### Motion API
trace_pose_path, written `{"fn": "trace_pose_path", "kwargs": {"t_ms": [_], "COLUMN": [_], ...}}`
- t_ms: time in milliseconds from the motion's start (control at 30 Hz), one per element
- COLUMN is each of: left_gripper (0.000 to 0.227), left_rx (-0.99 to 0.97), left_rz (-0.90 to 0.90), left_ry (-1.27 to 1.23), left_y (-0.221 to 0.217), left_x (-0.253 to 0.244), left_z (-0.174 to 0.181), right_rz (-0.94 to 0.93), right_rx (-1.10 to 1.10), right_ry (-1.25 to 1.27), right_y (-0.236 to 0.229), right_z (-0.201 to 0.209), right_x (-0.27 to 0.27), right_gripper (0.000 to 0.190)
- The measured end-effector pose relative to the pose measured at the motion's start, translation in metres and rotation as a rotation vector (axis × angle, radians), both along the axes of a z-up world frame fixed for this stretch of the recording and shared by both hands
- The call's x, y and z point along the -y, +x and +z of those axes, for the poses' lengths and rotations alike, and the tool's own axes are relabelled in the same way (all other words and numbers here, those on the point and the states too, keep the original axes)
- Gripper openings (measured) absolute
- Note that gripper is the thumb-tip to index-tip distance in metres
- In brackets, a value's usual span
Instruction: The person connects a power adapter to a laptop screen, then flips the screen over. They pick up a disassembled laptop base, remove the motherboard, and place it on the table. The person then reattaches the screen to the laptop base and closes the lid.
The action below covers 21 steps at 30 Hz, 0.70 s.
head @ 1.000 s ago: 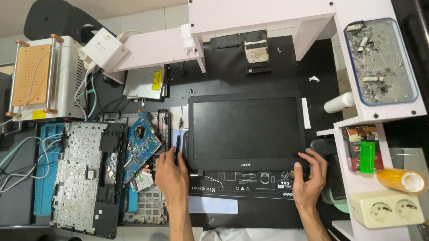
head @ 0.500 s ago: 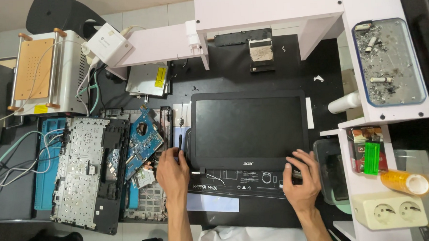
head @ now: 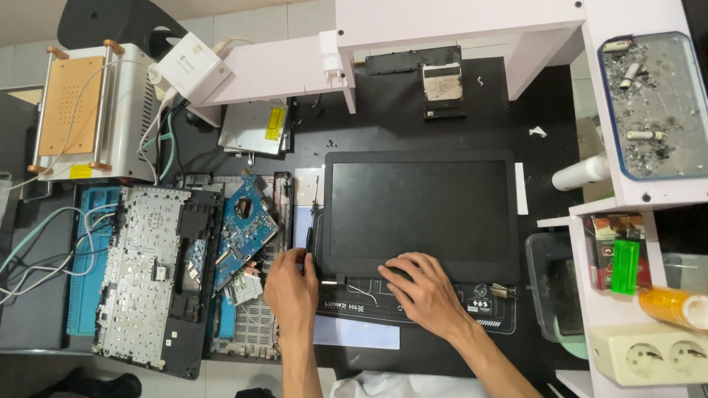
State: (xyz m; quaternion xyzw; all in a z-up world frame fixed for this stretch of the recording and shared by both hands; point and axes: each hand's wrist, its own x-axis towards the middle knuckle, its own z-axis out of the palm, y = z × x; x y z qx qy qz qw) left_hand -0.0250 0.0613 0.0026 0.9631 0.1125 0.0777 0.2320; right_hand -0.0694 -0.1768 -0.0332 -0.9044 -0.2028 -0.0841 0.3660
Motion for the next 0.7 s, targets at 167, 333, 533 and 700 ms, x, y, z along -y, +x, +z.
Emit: {"fn": "trace_pose_path", "kwargs": {"t_ms": [167, 333, 533, 700], "left_gripper": [0.022, 0.050, 0.060, 0.029], "left_rx": [0.015, 0.450, 0.498, 0.150], "left_rz": [-0.009, -0.055, -0.199, -0.078], "left_ry": [0.018, -0.097, -0.096, 0.063], "left_y": [0.004, 0.007, 0.014, 0.017], "left_x": [0.008, 0.016, 0.012, -0.003], "left_z": [0.014, 0.034, 0.030, 0.009], "right_rz": [-0.043, -0.041, -0.056, -0.067], "right_rx": [-0.008, -0.013, -0.026, -0.074], "right_ry": [0.031, 0.043, 0.026, 0.040], "right_y": [-0.001, 0.004, 0.010, 0.010], "right_z": [0.000, 0.000, -0.001, -0.003], "right_x": [-0.003, -0.003, -0.004, -0.005], "right_gripper": [0.035, 0.034, 0.034, 0.033]}}
